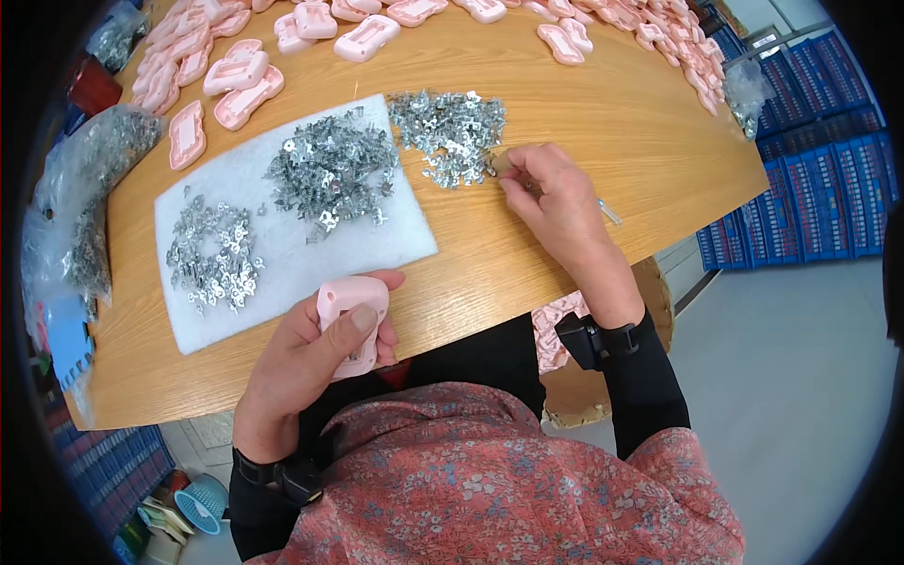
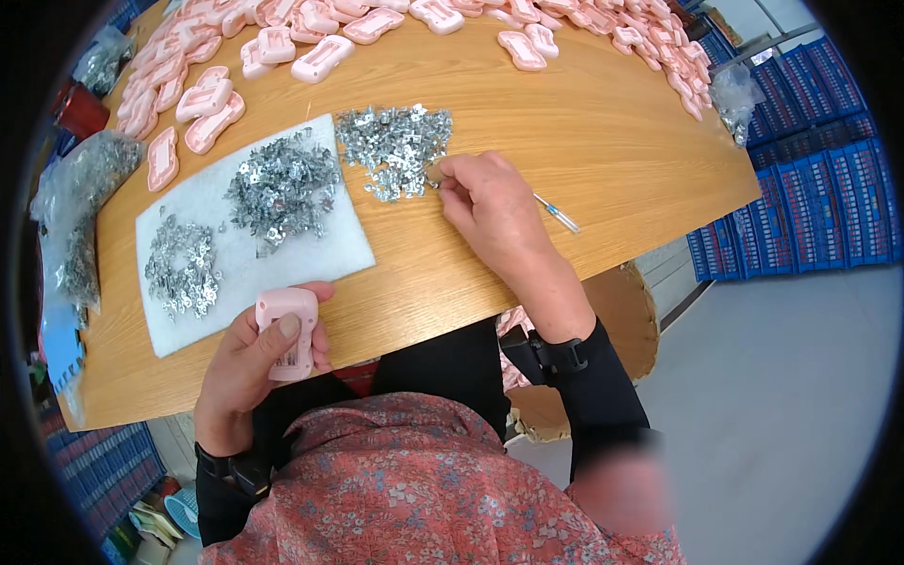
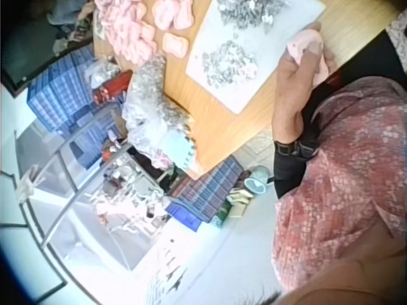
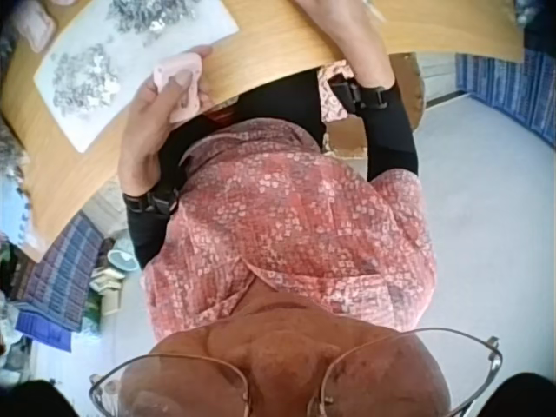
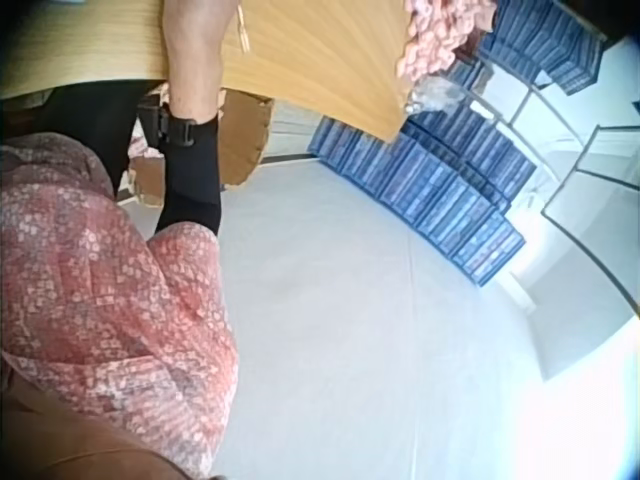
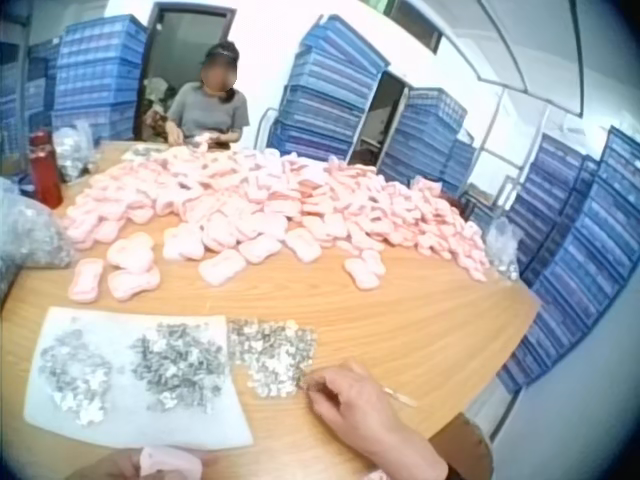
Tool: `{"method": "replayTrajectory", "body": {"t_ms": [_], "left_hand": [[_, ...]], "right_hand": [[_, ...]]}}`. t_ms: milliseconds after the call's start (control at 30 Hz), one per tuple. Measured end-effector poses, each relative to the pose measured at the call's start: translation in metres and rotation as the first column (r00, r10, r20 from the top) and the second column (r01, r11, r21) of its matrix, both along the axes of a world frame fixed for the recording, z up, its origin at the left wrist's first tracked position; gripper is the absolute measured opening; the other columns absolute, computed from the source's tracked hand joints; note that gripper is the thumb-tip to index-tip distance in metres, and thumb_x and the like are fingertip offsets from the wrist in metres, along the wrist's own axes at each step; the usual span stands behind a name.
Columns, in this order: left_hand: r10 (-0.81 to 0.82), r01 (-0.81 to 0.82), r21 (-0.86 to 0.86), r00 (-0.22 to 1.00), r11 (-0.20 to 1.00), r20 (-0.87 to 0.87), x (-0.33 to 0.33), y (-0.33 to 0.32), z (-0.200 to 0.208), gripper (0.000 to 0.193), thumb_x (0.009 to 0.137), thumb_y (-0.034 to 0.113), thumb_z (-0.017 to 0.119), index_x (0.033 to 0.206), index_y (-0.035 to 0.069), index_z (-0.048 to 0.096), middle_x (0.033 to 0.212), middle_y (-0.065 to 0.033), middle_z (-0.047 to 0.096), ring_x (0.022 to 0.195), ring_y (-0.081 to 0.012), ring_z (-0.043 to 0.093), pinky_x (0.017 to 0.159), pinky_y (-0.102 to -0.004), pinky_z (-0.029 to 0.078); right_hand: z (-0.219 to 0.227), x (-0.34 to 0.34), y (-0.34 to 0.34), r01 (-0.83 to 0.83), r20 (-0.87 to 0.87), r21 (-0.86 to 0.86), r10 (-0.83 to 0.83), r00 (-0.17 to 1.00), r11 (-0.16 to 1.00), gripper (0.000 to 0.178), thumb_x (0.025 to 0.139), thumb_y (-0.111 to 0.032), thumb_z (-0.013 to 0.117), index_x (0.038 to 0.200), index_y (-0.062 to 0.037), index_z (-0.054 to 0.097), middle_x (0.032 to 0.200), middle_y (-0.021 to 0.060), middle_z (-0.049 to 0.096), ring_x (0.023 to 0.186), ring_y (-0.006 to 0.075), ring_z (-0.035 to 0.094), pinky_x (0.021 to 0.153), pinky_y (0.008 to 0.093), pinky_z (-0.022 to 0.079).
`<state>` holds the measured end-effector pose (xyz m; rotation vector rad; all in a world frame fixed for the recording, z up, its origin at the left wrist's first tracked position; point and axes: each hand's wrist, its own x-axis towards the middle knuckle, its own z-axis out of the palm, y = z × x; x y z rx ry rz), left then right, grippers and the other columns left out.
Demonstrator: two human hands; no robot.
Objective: The person assembles small pink plastic housings by inserting metal components into them. They pick up the plastic parts and metal pieces from a table, fit the metal into the plastic slots, and place the finished units aside.
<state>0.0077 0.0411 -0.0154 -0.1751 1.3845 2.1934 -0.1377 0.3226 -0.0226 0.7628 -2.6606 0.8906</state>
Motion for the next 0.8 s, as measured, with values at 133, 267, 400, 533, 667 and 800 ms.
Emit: {"method": "replayTrajectory", "body": {"t_ms": [133, 267, 400, 533, 667, 800], "left_hand": [[0.007, -0.007, -0.012, 1.000, 1.000, 0.004, 0.001, 0.001, 0.003, 0.045, 0.104, 0.027, 0.059, 0.141, 0.002, 0.053, 0.093, -0.0021, 0.066, 0.086, -0.0106, 0.064, 0.079, -0.0269, 0.054], [0.007, -0.009, -0.033, 0.999, 0.999, -0.039, 0.000, 0.003, 0.003, 0.045, 0.104, 0.027, 0.058, 0.140, 0.001, 0.053, 0.092, -0.0020, 0.066, 0.084, -0.0106, 0.064, 0.077, -0.0265, 0.052], [0.019, -0.021, -0.038, 0.999, 0.999, -0.039, 0.002, 0.004, 0.002, 0.044, 0.104, 0.027, 0.058, 0.140, 0.001, 0.053, 0.091, -0.0019, 0.066, 0.083, -0.0105, 0.063, 0.076, -0.0262, 0.052], [0.007, -0.009, -0.045, 0.999, 0.999, -0.041, 0.001, 0.005, 0.003, 0.044, 0.105, 0.026, 0.057, 0.140, 0.001, 0.053, 0.091, -0.0020, 0.066, 0.083, -0.0106, 0.063, 0.076, -0.0262, 0.052], [0.018, -0.022, -0.085, 0.998, 0.996, -0.054, 0.001, 0.006, 0.002, 0.047, 0.104, 0.029, 0.057, 0.140, -0.001, 0.052, 0.090, -0.0057, 0.066, 0.081, -0.0145, 0.066, 0.075, -0.0297, 0.055], [0.015, -0.017, -0.044, 0.998, 0.999, -0.056, 0.001, 0.004, -0.001, 0.044, 0.105, 0.027, 0.057, 0.140, 0.001, 0.053, 0.091, -0.0027, 0.065, 0.083, -0.0113, 0.064, 0.077, -0.0267, 0.052]], "right_hand": [[0.003, -0.005, -0.008, -0.054, -0.128, -0.009, 0.052, 0.990, 0.999, 0.020, 0.080, 0.001, 0.070, 0.098, -0.0071, 0.066, 0.084, 0.0087, 0.066, 0.084, 0.0287, 0.061, 0.077, 0.0405, 0.050], [0.001, -0.009, 0.001, -0.076, -0.117, 0.080, 0.085, 0.989, 0.994, 0.021, 0.080, 0.001, 0.070, 0.099, -0.0066, 0.066, 0.084, 0.0091, 0.066, 0.085, 0.0288, 0.061, 0.076, 0.0403, 0.051], [0.004, 0.006, 0.007, -0.027, 0.072, 0.010, 0.026, 0.997, 1.000, 0.020, 0.080, 0.000, 0.070, 0.099, -0.0062, 0.066, 0.085, 0.0094, 0.066, 0.085, 0.0292, 0.062, 0.076, 0.0402, 0.051], [0.007, 0.011, 0.005, 0.010, 0.093, -0.061, -0.004, 0.996, 0.998, 0.021, 0.081, -0.001, 0.071, 0.100, -0.0061, 0.066, 0.087, 0.0110, 0.066, 0.087, 0.0300, 0.062, 0.078, 0.0404, 0.051], [0.011, 0.005, -0.003, -0.098, -0.067, 0.014, 0.099, 0.993, 0.995, 0.021, 0.081, -0.002, 0.071, 0.101, -0.0056, 0.066, 0.089, 0.0119, 0.066, 0.090, 0.0313, 0.062, 0.082, 0.0412, 0.050], [0.003, 0.001, -0.009, -0.093, -0.020, 0.018, 0.093, 0.995, 0.996, 0.020, 0.081, -0.004, 0.071, 0.101, -0.0051, 0.066, 0.089, 0.0122, 0.067, 0.090, 0.0338, 0.062, 0.081, 0.0432, 0.051]]}}
